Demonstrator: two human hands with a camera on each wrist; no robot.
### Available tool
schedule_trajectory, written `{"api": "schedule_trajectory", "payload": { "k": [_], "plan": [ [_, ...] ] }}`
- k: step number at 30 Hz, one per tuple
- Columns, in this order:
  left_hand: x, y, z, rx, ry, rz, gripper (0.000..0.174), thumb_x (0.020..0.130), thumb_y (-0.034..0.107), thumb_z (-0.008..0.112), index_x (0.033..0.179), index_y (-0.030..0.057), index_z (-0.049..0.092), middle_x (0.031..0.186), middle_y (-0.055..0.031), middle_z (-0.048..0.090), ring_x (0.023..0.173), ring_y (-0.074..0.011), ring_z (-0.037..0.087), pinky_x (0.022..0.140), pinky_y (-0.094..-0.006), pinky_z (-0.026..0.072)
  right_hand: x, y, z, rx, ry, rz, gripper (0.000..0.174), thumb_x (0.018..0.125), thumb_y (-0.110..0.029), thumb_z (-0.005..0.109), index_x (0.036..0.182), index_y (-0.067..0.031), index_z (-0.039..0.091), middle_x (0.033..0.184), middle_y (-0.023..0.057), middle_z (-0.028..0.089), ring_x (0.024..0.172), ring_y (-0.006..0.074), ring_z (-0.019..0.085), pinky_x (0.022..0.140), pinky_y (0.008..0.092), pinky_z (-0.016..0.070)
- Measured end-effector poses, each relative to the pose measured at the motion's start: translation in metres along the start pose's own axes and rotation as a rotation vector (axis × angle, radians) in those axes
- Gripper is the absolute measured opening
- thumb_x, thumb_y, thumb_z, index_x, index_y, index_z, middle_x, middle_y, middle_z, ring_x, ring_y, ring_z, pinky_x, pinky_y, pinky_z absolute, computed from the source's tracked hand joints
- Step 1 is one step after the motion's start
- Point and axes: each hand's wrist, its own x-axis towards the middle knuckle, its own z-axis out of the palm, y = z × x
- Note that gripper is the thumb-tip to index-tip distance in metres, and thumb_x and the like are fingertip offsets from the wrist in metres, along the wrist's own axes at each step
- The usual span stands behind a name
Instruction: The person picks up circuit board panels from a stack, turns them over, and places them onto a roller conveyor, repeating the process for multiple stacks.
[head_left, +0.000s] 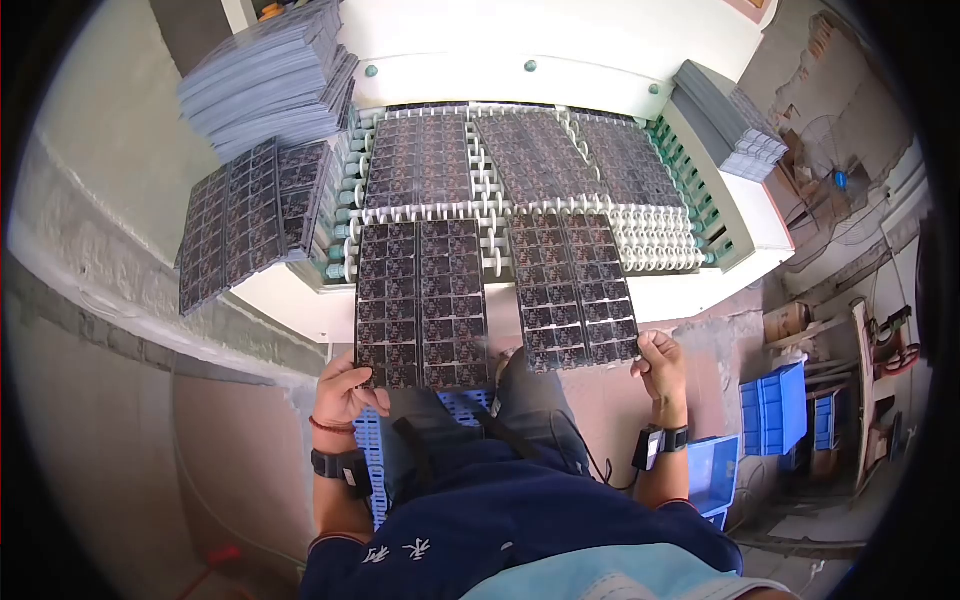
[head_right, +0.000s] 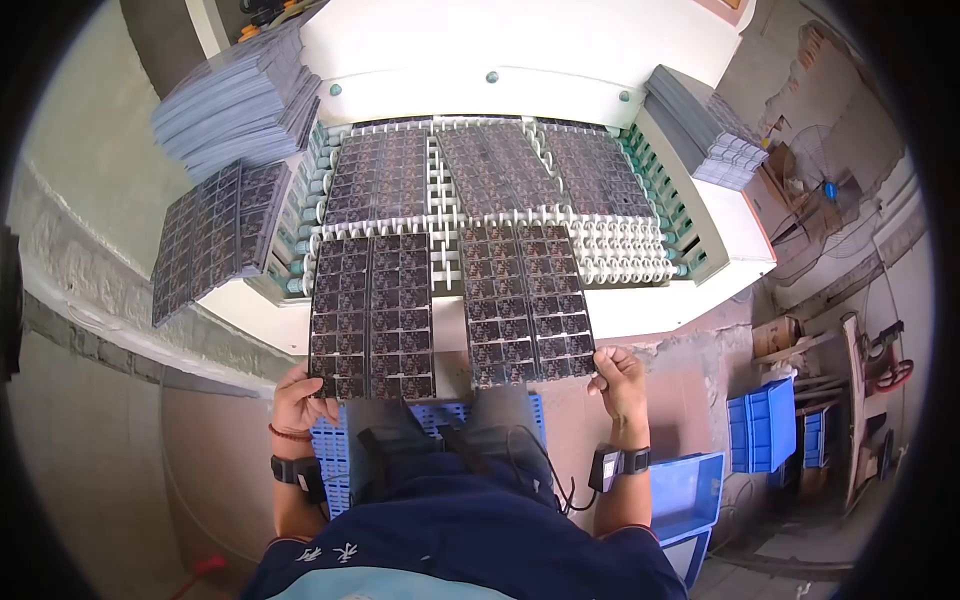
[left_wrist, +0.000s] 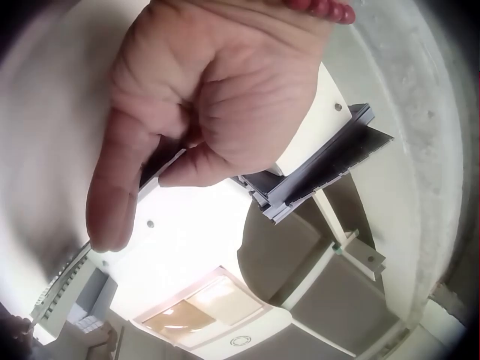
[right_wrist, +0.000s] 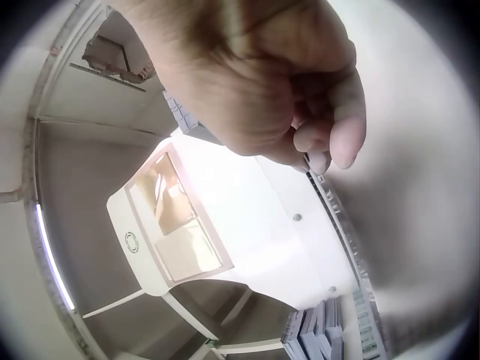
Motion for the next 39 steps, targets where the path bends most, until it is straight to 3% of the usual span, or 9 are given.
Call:
{"api": "schedule_trajectory", "payload": {
  "k": [18, 21, 26, 30, 39],
  "plan": [
    [0.028, 0.004, 0.006, -0.018, 0.073, 0.131, 0.034, 0.081, 0.002, 0.039, 0.111, -0.0134, 0.039, 0.088, -0.0255, 0.057, 0.057, -0.0316, 0.060, 0.047, -0.0396, 0.0540, 0.020, -0.001, 0.032, 0.079, -0.018, 0.037, 0.010, 0.084, -0.011, 0.055, 0.079, -0.0029, 0.055, 0.062, -0.0029, 0.049, 0.041, 0.0044, 0.042, 0.041, 0.0221, 0.0438],
    [0.034, 0.003, 0.001, -0.018, 0.104, 0.155, 0.035, 0.084, 0.007, 0.040, 0.112, -0.0121, 0.039, 0.090, -0.0241, 0.057, 0.058, -0.0317, 0.060, 0.048, -0.0400, 0.0541, 0.023, -0.002, 0.035, 0.093, -0.002, 0.033, 0.011, 0.084, -0.013, 0.055, 0.079, -0.0029, 0.055, 0.062, -0.0030, 0.049, 0.042, 0.0048, 0.044, 0.042, 0.0216, 0.0439],
    [0.036, -0.007, 0.000, -0.125, 0.112, 0.197, 0.047, 0.090, 0.030, 0.036, 0.119, -0.0071, 0.034, 0.090, -0.0231, 0.058, 0.064, -0.0338, 0.061, 0.051, -0.0405, 0.0542, 0.030, 0.000, 0.026, 0.043, -0.019, 0.002, 0.015, 0.085, -0.017, 0.055, 0.082, -0.0017, 0.057, 0.063, -0.0008, 0.052, 0.045, 0.0060, 0.046, 0.043, 0.0214, 0.0440],
    [0.035, -0.015, -0.018, -0.089, 0.078, 0.155, 0.051, 0.091, 0.035, 0.034, 0.122, -0.0053, 0.033, 0.092, -0.0227, 0.058, 0.068, -0.0355, 0.061, 0.053, -0.0418, 0.0545, 0.031, -0.001, 0.021, 0.042, -0.035, -0.004, 0.016, 0.085, -0.017, 0.055, 0.084, -0.0012, 0.057, 0.065, 0.0019, 0.054, 0.046, 0.0065, 0.046, 0.043, 0.0216, 0.0440],
    [0.034, -0.022, -0.028, -0.137, -0.009, 0.084, 0.061, 0.091, 0.043, 0.027, 0.109, -0.0141, 0.038, 0.103, -0.0325, 0.050, 0.079, -0.0367, 0.060, 0.057, -0.0409, 0.0552, 0.039, -0.004, 0.028, -0.012, 0.003, 0.105, 0.017, 0.084, -0.017, 0.056, 0.081, -0.0003, 0.056, 0.067, 0.0072, 0.058, 0.044, 0.0073, 0.046, 0.039, 0.0212, 0.0428]
  ]
}}
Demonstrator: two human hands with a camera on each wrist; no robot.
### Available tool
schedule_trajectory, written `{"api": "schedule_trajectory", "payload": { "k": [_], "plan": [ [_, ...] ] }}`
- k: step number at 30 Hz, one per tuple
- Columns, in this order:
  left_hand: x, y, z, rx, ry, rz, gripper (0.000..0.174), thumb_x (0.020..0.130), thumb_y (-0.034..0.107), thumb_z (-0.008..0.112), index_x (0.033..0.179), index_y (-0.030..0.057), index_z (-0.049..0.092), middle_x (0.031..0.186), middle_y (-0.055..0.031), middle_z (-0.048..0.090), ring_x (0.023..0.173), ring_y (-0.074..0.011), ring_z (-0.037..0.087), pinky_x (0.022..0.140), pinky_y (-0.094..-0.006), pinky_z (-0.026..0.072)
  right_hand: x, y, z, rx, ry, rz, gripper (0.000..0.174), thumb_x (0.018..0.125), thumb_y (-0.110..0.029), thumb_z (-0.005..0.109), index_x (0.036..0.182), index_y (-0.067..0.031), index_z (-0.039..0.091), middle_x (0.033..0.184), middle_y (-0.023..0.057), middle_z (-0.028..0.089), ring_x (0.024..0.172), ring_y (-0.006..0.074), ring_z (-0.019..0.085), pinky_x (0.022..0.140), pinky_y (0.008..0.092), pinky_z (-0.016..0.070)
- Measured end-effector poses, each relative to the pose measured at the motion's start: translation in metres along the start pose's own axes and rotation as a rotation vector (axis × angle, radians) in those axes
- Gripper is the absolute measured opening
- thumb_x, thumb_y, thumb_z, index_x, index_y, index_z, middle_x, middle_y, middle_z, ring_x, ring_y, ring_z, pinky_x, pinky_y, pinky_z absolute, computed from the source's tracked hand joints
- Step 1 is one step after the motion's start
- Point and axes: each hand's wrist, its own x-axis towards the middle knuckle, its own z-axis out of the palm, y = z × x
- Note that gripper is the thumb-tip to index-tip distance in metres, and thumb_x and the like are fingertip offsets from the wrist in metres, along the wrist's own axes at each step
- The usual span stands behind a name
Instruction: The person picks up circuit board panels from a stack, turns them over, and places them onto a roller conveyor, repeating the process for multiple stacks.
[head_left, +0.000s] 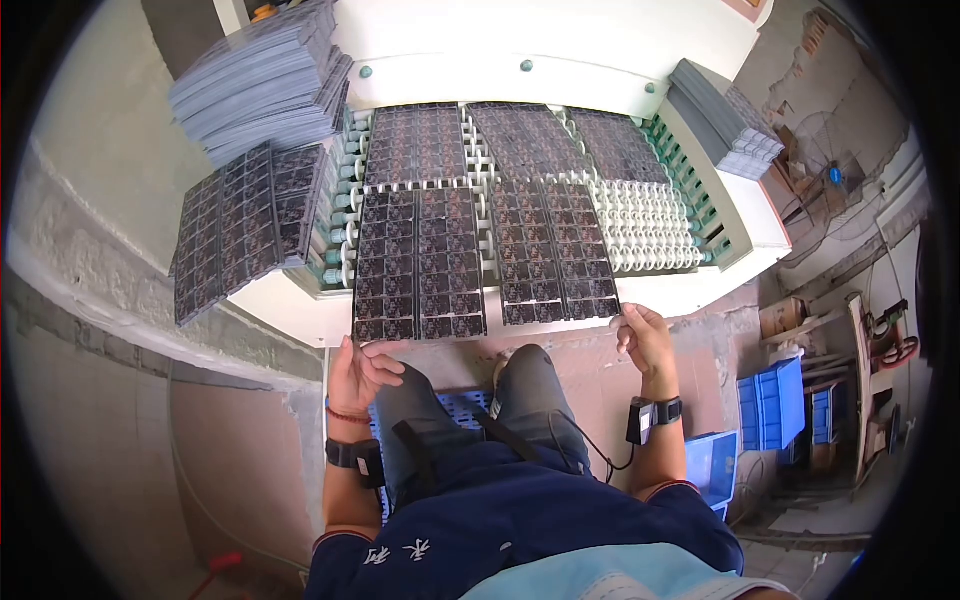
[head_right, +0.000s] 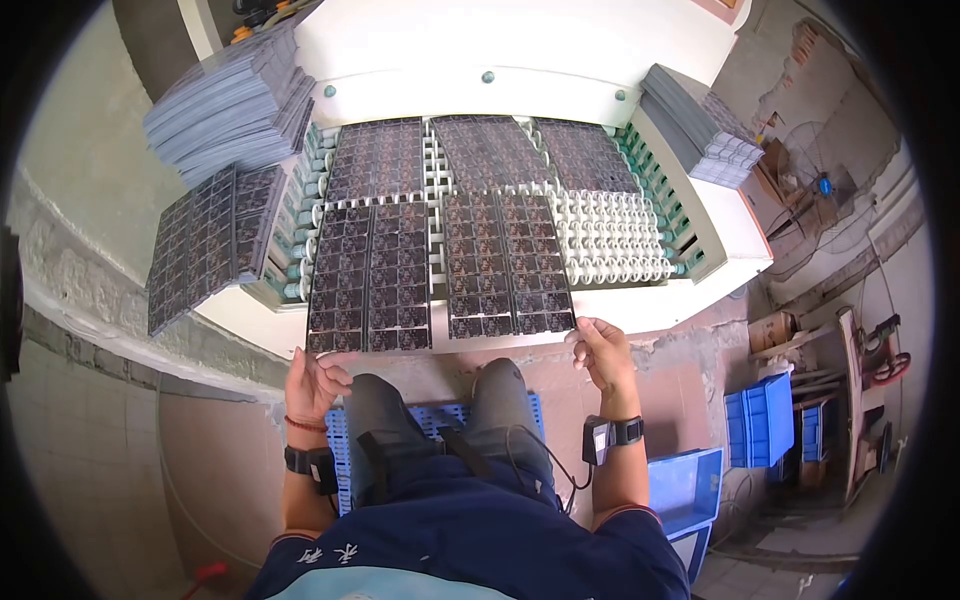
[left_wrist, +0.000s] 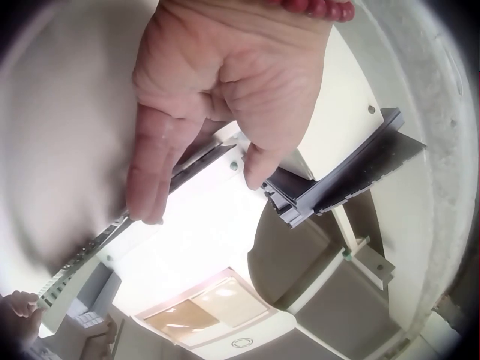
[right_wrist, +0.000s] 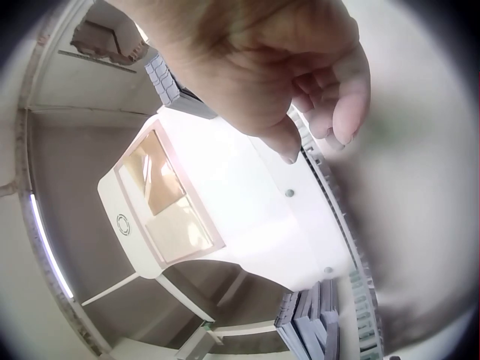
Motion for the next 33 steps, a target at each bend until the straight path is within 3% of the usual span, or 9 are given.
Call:
{"api": "schedule_trajectory", "payload": {
  "k": [6, 8, 10, 12, 15, 19, 25, 30, 33],
  "plan": [
    [-0.008, 0.000, 0.009, 0.017, -0.018, 0.074, 0.058, 0.091, 0.044, 0.026, 0.116, -0.0080, 0.036, 0.107, -0.0341, 0.048, 0.080, -0.0330, 0.061, 0.059, -0.0390, 0.0553, 0.010, -0.006, 0.005, -0.029, -0.081, -0.007, 0.020, 0.084, -0.019, 0.055, 0.079, 0.0003, 0.057, 0.061, 0.0076, 0.058, 0.041, 0.0085, 0.047, 0.037, 0.0207, 0.0422],
    [-0.012, 0.002, 0.014, 0.069, 0.052, 0.077, 0.057, 0.090, 0.044, 0.029, 0.119, -0.0043, 0.036, 0.106, -0.0338, 0.049, 0.074, -0.0296, 0.062, 0.054, -0.0384, 0.0553, 0.008, -0.022, 0.005, -0.336, 0.047, -0.067, 0.025, 0.085, -0.022, 0.054, 0.077, 0.0013, 0.058, 0.062, 0.0077, 0.058, 0.043, 0.0083, 0.049, 0.037, 0.0207, 0.0426],
    [-0.017, 0.004, 0.010, 0.074, 0.059, 0.083, 0.056, 0.090, 0.044, 0.029, 0.119, -0.0042, 0.035, 0.105, -0.0332, 0.049, 0.076, -0.0306, 0.062, 0.056, -0.0379, 0.0553, 0.017, -0.043, 0.003, -0.480, 0.108, -0.269, 0.029, 0.087, -0.024, 0.050, 0.077, 0.0011, 0.059, 0.063, 0.0050, 0.058, 0.046, 0.0062, 0.049, 0.040, 0.0187, 0.0430],
    [-0.023, 0.006, 0.005, 0.079, 0.061, 0.088, 0.056, 0.090, 0.043, 0.029, 0.119, -0.0041, 0.034, 0.105, -0.0326, 0.050, 0.077, -0.0316, 0.062, 0.057, -0.0374, 0.0554, 0.031, -0.073, 0.010, -0.602, 0.025, -0.435, 0.026, 0.088, -0.019, 0.047, 0.078, 0.0022, 0.059, 0.066, 0.0045, 0.057, 0.056, 0.0068, 0.050, 0.052, 0.0202, 0.0444],
    [-0.030, 0.003, -0.003, 0.088, 0.097, 0.108, 0.055, 0.090, 0.043, 0.030, 0.119, -0.0036, 0.035, 0.104, -0.0318, 0.051, 0.075, -0.0314, 0.062, 0.056, -0.0372, 0.0554, 0.065, -0.118, 0.042, -1.023, -0.104, -0.744, 0.020, 0.084, -0.010, 0.048, 0.097, 0.0009, 0.058, 0.084, 0.0125, 0.063, 0.078, 0.0208, 0.061, 0.070, 0.0290, 0.0456],
    [-0.040, -0.001, -0.003, 0.058, 0.138, 0.114, 0.054, 0.090, 0.043, 0.032, 0.117, -0.0037, 0.036, 0.102, -0.0306, 0.052, 0.074, -0.0316, 0.062, 0.057, -0.0379, 0.0553, 0.162, -0.138, 0.071, -1.396, -0.219, -0.709, 0.029, 0.079, -0.009, 0.046, 0.106, 0.0013, 0.052, 0.095, 0.0204, 0.059, 0.090, 0.0341, 0.056, 0.078, 0.0377, 0.0437],
    [-0.070, 0.003, -0.009, 0.106, 0.211, 0.181, 0.053, 0.089, 0.042, 0.035, 0.116, -0.0029, 0.037, 0.099, -0.0298, 0.054, 0.074, -0.0317, 0.062, 0.058, -0.0384, 0.0552, 0.262, -0.122, 0.090, -1.751, -0.362, -0.644, 0.038, 0.072, -0.003, 0.042, 0.109, 0.0032, 0.050, 0.100, 0.0254, 0.056, 0.095, 0.0390, 0.052, 0.084, 0.0392, 0.0408],
    [-0.096, 0.012, -0.027, 0.106, 0.296, 0.259, 0.051, 0.088, 0.041, 0.038, 0.113, -0.0035, 0.040, 0.097, -0.0283, 0.056, 0.072, -0.0312, 0.063, 0.058, -0.0377, 0.0553, 0.280, -0.114, 0.103, -1.726, -0.378, -0.555, 0.041, 0.069, -0.002, 0.043, 0.108, 0.0042, 0.050, 0.101, 0.0262, 0.055, 0.097, 0.0385, 0.052, 0.085, 0.0390, 0.0407],
    [-0.100, 0.011, -0.033, 0.079, 0.311, 0.255, 0.051, 0.088, 0.041, 0.040, 0.113, -0.0036, 0.040, 0.095, -0.0276, 0.057, 0.072, -0.0309, 0.063, 0.058, -0.0381, 0.0552, 0.289, -0.107, 0.103, -1.668, -0.280, -0.580, 0.040, 0.068, -0.002, 0.045, 0.106, 0.0031, 0.053, 0.100, 0.0259, 0.056, 0.096, 0.0381, 0.053, 0.084, 0.0392, 0.0413]
  ]
}}
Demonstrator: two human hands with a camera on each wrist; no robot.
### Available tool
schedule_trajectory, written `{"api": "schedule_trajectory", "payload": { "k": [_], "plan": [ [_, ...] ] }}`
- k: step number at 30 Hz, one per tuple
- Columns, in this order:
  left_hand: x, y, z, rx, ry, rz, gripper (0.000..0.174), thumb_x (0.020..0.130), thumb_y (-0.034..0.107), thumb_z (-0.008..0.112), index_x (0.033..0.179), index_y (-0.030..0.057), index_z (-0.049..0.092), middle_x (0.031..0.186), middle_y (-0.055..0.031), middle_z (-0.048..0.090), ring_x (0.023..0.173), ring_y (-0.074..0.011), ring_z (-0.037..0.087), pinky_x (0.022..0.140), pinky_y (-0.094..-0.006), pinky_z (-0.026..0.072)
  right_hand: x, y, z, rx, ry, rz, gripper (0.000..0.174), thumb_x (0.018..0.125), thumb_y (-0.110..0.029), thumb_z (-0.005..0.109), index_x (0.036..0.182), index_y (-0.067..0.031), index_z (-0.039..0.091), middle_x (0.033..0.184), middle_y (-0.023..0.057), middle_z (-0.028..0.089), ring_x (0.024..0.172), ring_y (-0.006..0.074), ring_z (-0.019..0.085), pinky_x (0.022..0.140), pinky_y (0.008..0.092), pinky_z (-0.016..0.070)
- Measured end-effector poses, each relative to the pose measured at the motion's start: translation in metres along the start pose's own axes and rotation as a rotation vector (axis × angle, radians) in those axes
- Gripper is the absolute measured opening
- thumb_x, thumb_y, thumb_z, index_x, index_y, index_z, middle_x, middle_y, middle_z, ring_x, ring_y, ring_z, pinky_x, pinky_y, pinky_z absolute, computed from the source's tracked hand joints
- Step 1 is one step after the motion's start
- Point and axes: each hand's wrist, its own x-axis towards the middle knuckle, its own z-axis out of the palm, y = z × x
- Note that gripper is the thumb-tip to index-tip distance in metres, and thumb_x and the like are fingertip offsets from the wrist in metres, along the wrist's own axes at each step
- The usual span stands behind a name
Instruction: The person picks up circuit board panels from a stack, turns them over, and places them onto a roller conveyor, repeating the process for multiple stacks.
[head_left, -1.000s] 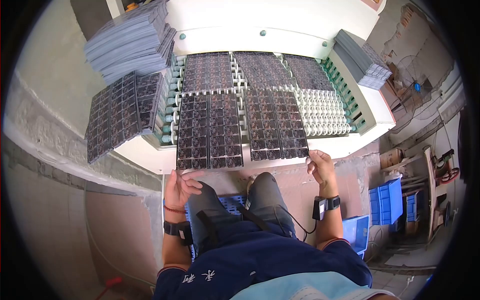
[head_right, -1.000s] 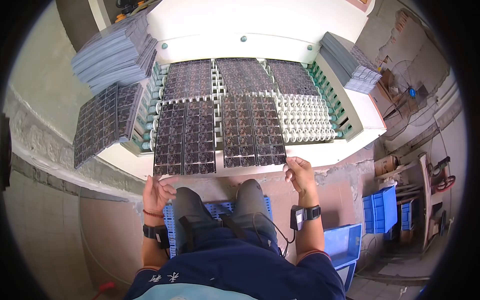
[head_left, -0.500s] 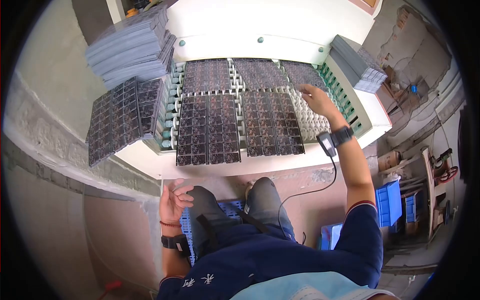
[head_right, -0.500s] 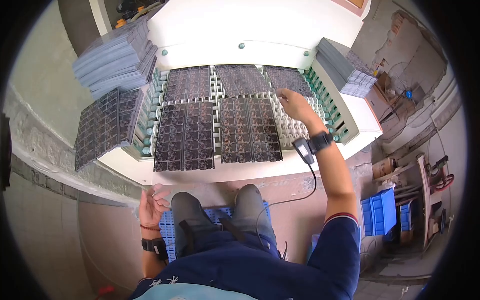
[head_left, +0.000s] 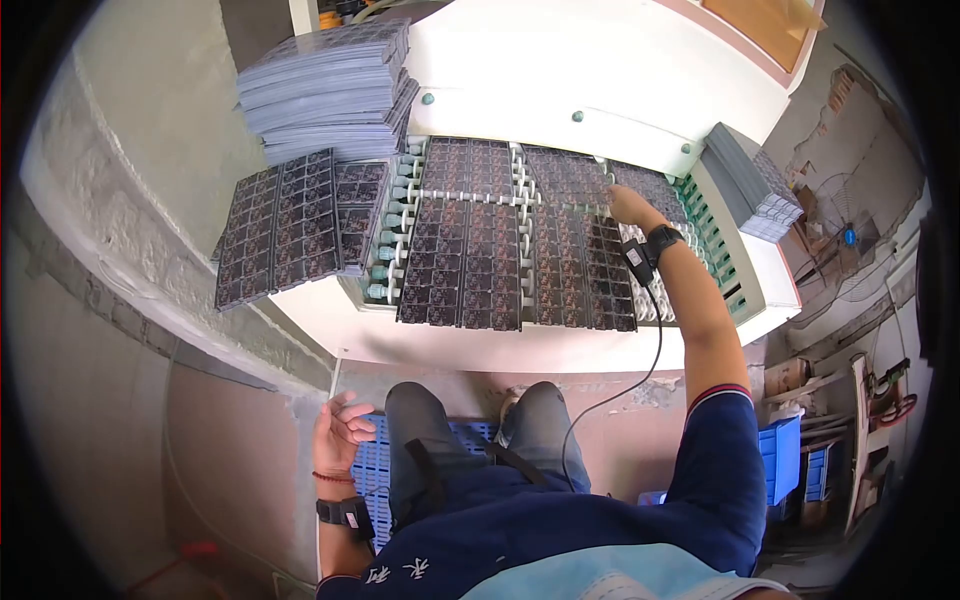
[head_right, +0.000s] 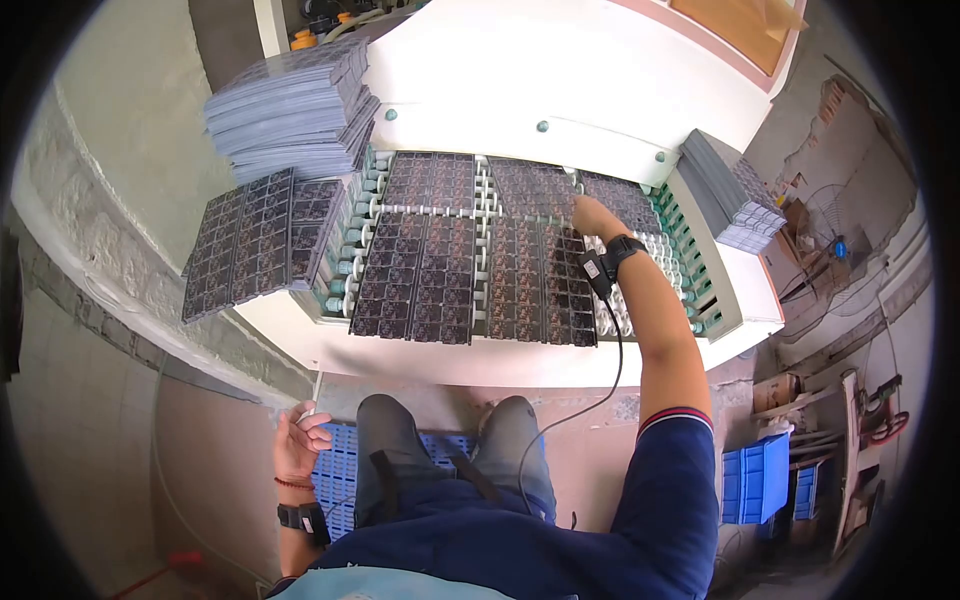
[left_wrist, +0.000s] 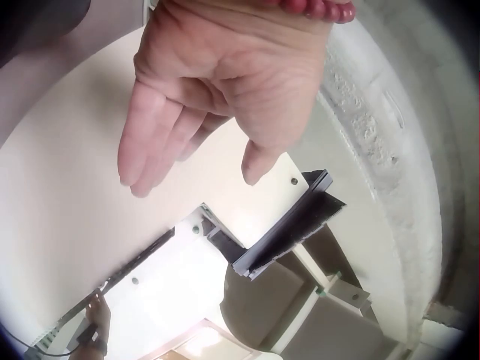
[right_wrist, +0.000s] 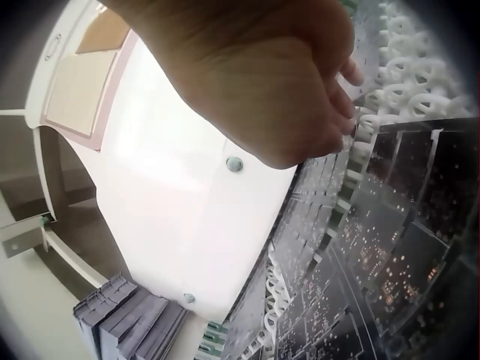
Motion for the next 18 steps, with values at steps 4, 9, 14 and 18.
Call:
{"api": "schedule_trajectory", "payload": {
  "k": [4, 9, 14, 18],
  "plan": [
    [0.003, -0.004, 0.004, -0.015, -0.002, -0.008, 0.050, 0.087, 0.040, 0.042, 0.113, -0.0035, 0.041, 0.095, -0.0272, 0.057, 0.071, -0.0306, 0.063, 0.058, -0.0384, 0.0549, 0.002, -0.007, 0.002, -0.115, -0.048, -0.049, 0.032, 0.068, -0.006, 0.045, 0.096, 0.0054, 0.056, 0.094, 0.0274, 0.056, 0.090, 0.0395, 0.054, 0.080, 0.0405, 0.0431],
    [0.005, -0.007, 0.014, 0.026, 0.016, -0.002, 0.050, 0.088, 0.042, 0.040, 0.112, -0.0018, 0.043, 0.093, -0.0249, 0.058, 0.068, -0.0281, 0.062, 0.057, -0.0365, 0.0540, 0.000, -0.023, -0.008, -0.019, 0.046, -0.188, 0.028, 0.069, -0.007, 0.045, 0.091, 0.0048, 0.058, 0.089, 0.0283, 0.057, 0.085, 0.0396, 0.055, 0.076, 0.0413, 0.0443],
    [0.003, -0.010, 0.013, 0.039, 0.024, 0.010, 0.050, 0.087, 0.041, 0.042, 0.111, -0.0026, 0.043, 0.091, -0.0244, 0.059, 0.068, -0.0279, 0.062, 0.058, -0.0358, 0.0542, -0.004, -0.039, -0.018, 0.153, -0.035, -0.109, 0.031, 0.070, -0.008, 0.047, 0.097, 0.0007, 0.058, 0.092, 0.0256, 0.058, 0.088, 0.0379, 0.055, 0.079, 0.0388, 0.0433],
    [0.000, -0.012, 0.013, 0.043, 0.040, 0.003, 0.050, 0.086, 0.040, 0.044, 0.111, -0.0034, 0.043, 0.091, -0.0241, 0.059, 0.067, -0.0272, 0.062, 0.057, -0.0349, 0.0543, 0.016, -0.025, -0.002, 0.069, -0.040, -0.159, 0.035, 0.071, -0.012, 0.051, 0.103, -0.0002, 0.056, 0.092, 0.0210, 0.060, 0.086, 0.0338, 0.057, 0.077, 0.0356, 0.0441]
  ]
}}
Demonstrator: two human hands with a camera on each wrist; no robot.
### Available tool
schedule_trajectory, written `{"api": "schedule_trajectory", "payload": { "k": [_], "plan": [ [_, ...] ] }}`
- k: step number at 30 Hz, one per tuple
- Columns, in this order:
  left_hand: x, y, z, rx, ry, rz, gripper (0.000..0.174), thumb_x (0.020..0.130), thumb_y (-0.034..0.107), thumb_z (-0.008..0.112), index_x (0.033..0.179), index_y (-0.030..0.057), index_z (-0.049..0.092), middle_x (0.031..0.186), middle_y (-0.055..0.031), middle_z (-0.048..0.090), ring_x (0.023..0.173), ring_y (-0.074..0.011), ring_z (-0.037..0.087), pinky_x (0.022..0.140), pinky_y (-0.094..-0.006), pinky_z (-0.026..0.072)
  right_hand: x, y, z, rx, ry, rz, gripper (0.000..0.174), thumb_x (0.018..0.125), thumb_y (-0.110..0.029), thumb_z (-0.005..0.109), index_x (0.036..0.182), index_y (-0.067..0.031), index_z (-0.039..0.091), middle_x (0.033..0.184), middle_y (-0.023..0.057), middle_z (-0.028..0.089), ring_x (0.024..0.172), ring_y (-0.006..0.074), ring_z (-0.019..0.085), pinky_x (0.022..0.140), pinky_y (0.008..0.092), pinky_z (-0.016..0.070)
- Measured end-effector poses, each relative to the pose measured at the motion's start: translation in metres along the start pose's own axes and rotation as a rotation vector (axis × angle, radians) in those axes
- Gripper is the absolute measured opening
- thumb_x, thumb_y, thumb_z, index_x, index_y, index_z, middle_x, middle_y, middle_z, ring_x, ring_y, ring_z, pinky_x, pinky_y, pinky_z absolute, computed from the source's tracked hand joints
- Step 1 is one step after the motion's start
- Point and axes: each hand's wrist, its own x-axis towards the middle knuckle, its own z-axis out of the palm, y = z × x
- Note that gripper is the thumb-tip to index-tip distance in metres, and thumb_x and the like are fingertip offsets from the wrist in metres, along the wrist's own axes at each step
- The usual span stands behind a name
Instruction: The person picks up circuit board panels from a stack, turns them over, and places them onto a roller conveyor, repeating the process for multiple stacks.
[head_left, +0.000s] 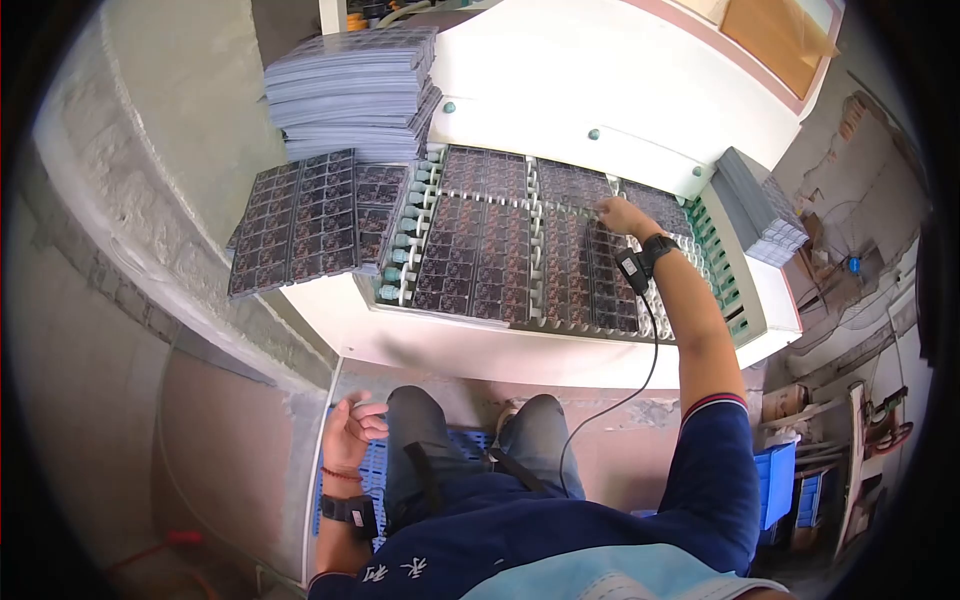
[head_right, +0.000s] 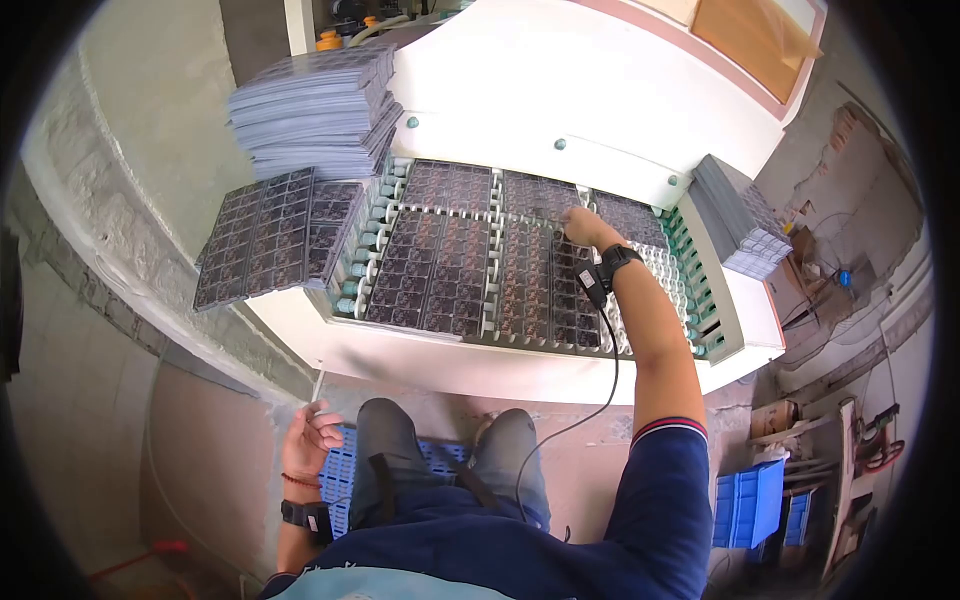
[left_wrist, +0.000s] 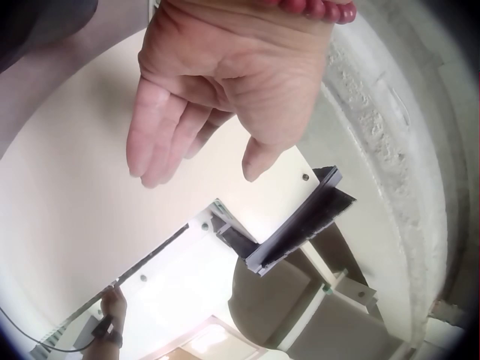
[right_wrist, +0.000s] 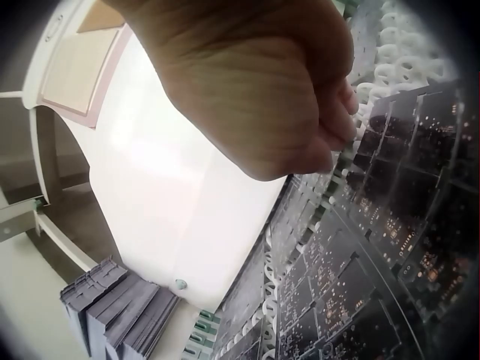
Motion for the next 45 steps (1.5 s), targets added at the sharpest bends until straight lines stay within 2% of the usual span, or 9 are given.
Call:
{"api": "schedule_trajectory", "payload": {
  "k": [5, 8, 10, 13, 17, 22, 27, 35, 45],
  "plan": [
    [-0.008, 0.027, 0.005, 0.081, 0.081, 0.117, 0.046, 0.086, 0.035, 0.046, 0.111, -0.0035, 0.043, 0.090, -0.0236, 0.059, 0.067, -0.0262, 0.062, 0.056, -0.0343, 0.0544, -0.006, -0.030, -0.021, -0.037, 0.120, -0.143, 0.034, 0.073, -0.014, 0.053, 0.103, -0.0001, 0.055, 0.088, 0.0178, 0.060, 0.083, 0.0262, 0.058, 0.076, 0.0331, 0.0443],
    [-0.012, 0.074, 0.021, 0.272, 0.221, 0.379, 0.043, 0.087, 0.030, 0.046, 0.113, -0.0040, 0.042, 0.094, -0.0206, 0.058, 0.071, -0.0232, 0.061, 0.059, -0.0312, 0.0535, -0.021, -0.115, -0.059, -0.052, -0.177, -0.097, 0.032, 0.075, -0.013, 0.053, 0.102, 0.0028, 0.056, 0.091, 0.0167, 0.061, 0.082, 0.0248, 0.059, 0.075, 0.0316, 0.0451],
    [-0.008, 0.110, 0.036, 0.353, 0.331, 0.585, 0.041, 0.088, 0.026, 0.044, 0.116, -0.0044, 0.041, 0.099, -0.0185, 0.057, 0.075, -0.0213, 0.060, 0.062, -0.0292, 0.0526, -0.039, -0.162, -0.062, 0.386, -0.125, -0.221, 0.028, 0.078, -0.014, 0.056, 0.102, 0.0019, 0.057, 0.084, 0.0103, 0.062, 0.076, 0.0167, 0.057, 0.071, 0.0266, 0.0445],
    [0.006, 0.147, 0.059, 0.533, 0.446, 0.810, 0.042, 0.089, 0.025, 0.044, 0.119, -0.0045, 0.040, 0.102, -0.0168, 0.057, 0.078, -0.0207, 0.059, 0.063, -0.0286, 0.0518, -0.058, -0.241, -0.070, 0.553, -0.200, -0.327, 0.028, 0.080, -0.017, 0.058, 0.102, 0.0011, 0.058, 0.080, 0.0063, 0.061, 0.072, 0.0149, 0.055, 0.069, 0.0270, 0.0448],
    [0.031, 0.169, 0.069, 1.177, 0.619, 0.878, 0.044, 0.089, 0.027, 0.045, 0.120, -0.0046, 0.042, 0.104, -0.0156, 0.057, 0.081, -0.0200, 0.058, 0.064, -0.0282, 0.0502, -0.058, -0.314, -0.057, 0.635, -0.253, -0.388, 0.033, 0.079, -0.024, 0.060, 0.099, 0.0014, 0.059, 0.084, 0.0103, 0.064, 0.073, 0.0186, 0.060, 0.068, 0.0299, 0.0470],
    [0.043, 0.160, 0.083, 1.712, 0.853, 0.932, 0.045, 0.085, 0.032, 0.050, 0.110, -0.0056, 0.049, 0.107, -0.0257, 0.052, 0.089, -0.0395, 0.054, 0.076, -0.0400, 0.0450, -0.043, -0.368, -0.034, 0.430, -0.041, -0.372, 0.041, 0.076, -0.037, 0.059, 0.087, 0.0025, 0.063, 0.078, 0.0170, 0.063, 0.072, 0.0288, 0.061, 0.069, 0.0340, 0.0469],
    [0.036, 0.147, 0.104, 1.861, 0.833, 1.083, 0.042, 0.079, 0.026, 0.058, 0.106, -0.0053, 0.050, 0.114, -0.0250, 0.048, 0.102, -0.0401, 0.047, 0.082, -0.0408, 0.0425, -0.038, -0.381, -0.028, 0.399, -0.016, -0.230, 0.041, 0.074, -0.038, 0.059, 0.082, 0.0019, 0.064, 0.073, 0.0193, 0.061, 0.073, 0.0315, 0.060, 0.069, 0.0347, 0.0464],
    [0.031, 0.133, 0.115, 1.864, 0.676, 1.193, 0.043, 0.077, 0.023, 0.061, 0.105, -0.0080, 0.050, 0.117, -0.0253, 0.044, 0.109, -0.0409, 0.040, 0.087, -0.0433, 0.0384, -0.047, -0.354, -0.021, 1.077, -0.229, 0.090, 0.028, 0.075, -0.023, 0.066, 0.085, 0.0025, 0.061, 0.059, -0.0027, 0.046, 0.051, 0.0063, 0.043, 0.048, 0.0213, 0.0433],
    [0.016, 0.112, 0.122, 1.690, 0.453, 1.206, 0.041, 0.080, 0.021, 0.058, 0.108, -0.0070, 0.047, 0.115, -0.0218, 0.047, 0.105, -0.0349, 0.046, 0.086, -0.0412, 0.0414, -0.082, -0.301, -0.008, 1.410, -0.239, 0.151, 0.019, 0.077, -0.019, 0.065, 0.078, -0.0016, 0.058, 0.057, -0.0034, 0.045, 0.046, 0.0056, 0.041, 0.040, 0.0191, 0.0377]
  ]
}}
